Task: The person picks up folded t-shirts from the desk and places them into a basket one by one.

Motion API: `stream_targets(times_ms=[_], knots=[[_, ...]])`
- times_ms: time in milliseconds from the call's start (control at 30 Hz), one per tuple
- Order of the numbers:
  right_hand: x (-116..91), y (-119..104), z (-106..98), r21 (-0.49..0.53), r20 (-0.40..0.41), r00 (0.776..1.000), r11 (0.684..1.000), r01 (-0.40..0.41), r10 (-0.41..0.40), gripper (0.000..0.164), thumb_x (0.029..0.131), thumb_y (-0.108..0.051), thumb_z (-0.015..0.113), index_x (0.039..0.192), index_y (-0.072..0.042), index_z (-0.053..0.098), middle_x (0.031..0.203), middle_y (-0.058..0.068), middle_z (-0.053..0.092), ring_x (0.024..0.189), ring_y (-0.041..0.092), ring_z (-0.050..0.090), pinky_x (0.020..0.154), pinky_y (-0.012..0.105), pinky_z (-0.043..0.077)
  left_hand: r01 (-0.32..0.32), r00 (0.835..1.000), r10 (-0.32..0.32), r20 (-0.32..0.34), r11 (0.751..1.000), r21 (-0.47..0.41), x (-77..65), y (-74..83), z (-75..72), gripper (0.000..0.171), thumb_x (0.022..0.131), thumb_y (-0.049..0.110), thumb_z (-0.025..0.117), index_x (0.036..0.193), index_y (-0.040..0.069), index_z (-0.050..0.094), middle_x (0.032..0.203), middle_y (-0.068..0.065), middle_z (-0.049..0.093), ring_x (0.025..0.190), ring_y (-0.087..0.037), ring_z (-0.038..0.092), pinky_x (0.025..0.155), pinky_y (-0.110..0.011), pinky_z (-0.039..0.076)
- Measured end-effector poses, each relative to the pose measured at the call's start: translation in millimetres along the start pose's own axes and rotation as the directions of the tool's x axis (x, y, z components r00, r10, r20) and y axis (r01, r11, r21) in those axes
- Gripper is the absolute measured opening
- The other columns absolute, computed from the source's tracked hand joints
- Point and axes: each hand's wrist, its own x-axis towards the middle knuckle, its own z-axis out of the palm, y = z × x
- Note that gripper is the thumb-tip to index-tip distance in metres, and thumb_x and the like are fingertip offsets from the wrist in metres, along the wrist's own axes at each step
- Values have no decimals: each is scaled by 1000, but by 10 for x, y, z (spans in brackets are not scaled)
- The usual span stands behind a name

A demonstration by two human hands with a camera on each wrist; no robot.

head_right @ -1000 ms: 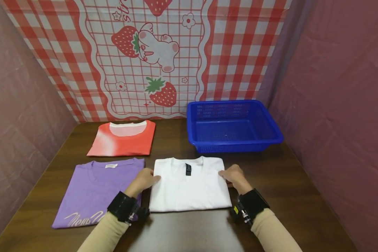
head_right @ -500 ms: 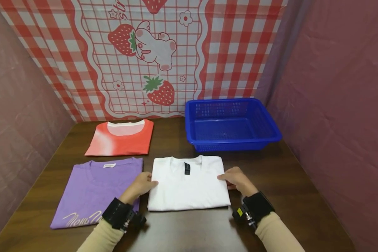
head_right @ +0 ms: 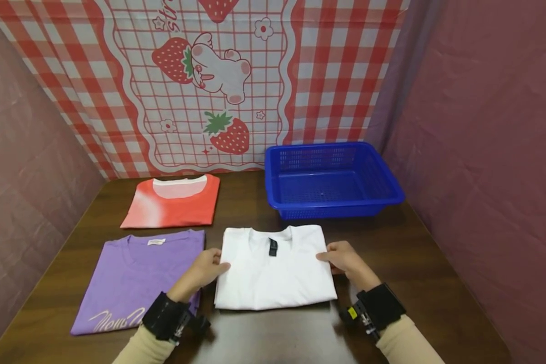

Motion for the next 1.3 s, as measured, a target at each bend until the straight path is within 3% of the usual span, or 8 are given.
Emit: stream_targets(times_ms=[300, 633, 1000, 1300], knots=[[-156, -105, -86, -38, -30, 998, 998, 57, -59, 20, 89, -18, 64, 76, -7, 54, 63, -4, 40, 62, 11, 44, 56, 26, 44, 2, 1000, -2, -18, 1000, -31, -133, 281, -89, 34, 85, 7, 65, 111, -13, 56, 93, -22, 65, 81, -23, 59, 70, -34, 52], [-293, -227, -220, -11, -33, 993, 994, 111, -111, 20, 89, -17, 64, 90, 2, 59, 64, -8, 49, 64, 9, 51, 60, 29, 50, -51, 999, 48, -22, 992, -119, -214, 457, -155, 30, 87, 3, 63, 111, -13, 54, 81, -13, 60, 71, -13, 50, 62, -24, 44], [-382, -360, -398, -62, -63, 983, 984, 166, -170, 30, 92, -18, 62, 102, 10, 58, 66, -10, 52, 66, 8, 51, 62, 28, 51, -102, 994, 97, -49, 987, -121, -220, 672, -223, 27, 89, 3, 62, 111, -11, 56, 87, -17, 63, 75, -14, 55, 65, -23, 46], [-401, -472, -531, -139, -110, 976, 975, 172, -188, 34, 93, -24, 60, 104, 8, 59, 64, -10, 46, 66, 10, 44, 58, 25, 40, -119, 991, 113, -76, 989, -90, -150, 813, -249, 30, 88, 4, 63, 114, -11, 56, 94, -21, 68, 78, -16, 59, 68, -25, 49]])
